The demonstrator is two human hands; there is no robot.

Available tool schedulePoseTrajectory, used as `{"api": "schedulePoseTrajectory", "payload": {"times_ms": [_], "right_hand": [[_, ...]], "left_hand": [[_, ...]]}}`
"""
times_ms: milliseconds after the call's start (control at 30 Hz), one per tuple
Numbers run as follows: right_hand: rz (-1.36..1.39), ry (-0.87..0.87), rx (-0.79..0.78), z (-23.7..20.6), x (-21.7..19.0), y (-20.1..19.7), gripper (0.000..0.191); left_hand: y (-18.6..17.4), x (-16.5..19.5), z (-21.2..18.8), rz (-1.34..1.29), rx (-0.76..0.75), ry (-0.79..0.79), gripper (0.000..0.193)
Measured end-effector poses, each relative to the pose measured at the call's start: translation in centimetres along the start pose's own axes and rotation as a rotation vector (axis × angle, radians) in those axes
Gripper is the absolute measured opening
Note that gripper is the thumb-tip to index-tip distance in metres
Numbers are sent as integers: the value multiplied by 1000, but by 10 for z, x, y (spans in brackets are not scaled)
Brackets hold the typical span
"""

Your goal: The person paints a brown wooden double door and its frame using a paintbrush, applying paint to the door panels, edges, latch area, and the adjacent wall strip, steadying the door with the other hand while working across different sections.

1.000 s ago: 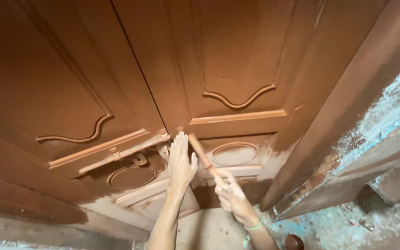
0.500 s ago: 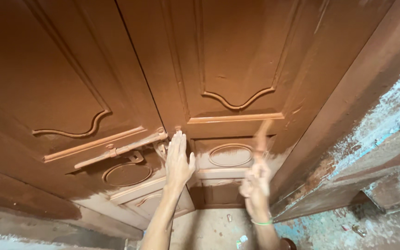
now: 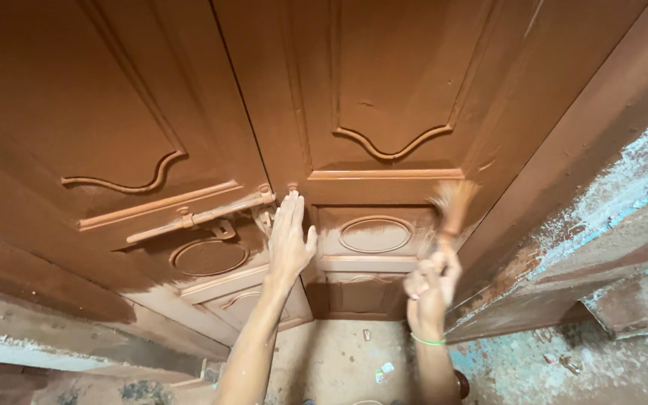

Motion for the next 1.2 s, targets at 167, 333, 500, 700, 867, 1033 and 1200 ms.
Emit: {"api": "schedulePoseTrajectory", "payload": {"times_ms": [167,333,500,700,867,1033,1200], "right_hand": [[-1,-55,187,10,-15,-34,47],[26,86,-11,-4,16,-4,49],[-41,359,-76,-34,51,18,53],[-133,673,-311,-61,77,31,55],[-76,407,-306,-41,47,27,50],[-18,-77,55,-1,-24,-17,51],[-129,32,-56,0,8,-2,43]], "left_hand": [[1,1,-1,14,3,-21,74],[3,0,-1,9,-6,-10,75],[5,0,-8,35,-30,-16,76],[7,-2,-4,24,-21,-28,76],[5,-2,-6,20,-26,-18,76],[4,1,-6,17,-39,-29,77],[0,5,2,23,-13,-13,79]]}}
Point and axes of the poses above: each hand's wrist, its own z-axis towards the middle knuckle, its own y-axis out of the palm, x = y × z, the point moved 8 cm from there along z, towards the middle knuckle, and after that the axes turned 1 degree about y, right-handed, at the moved point
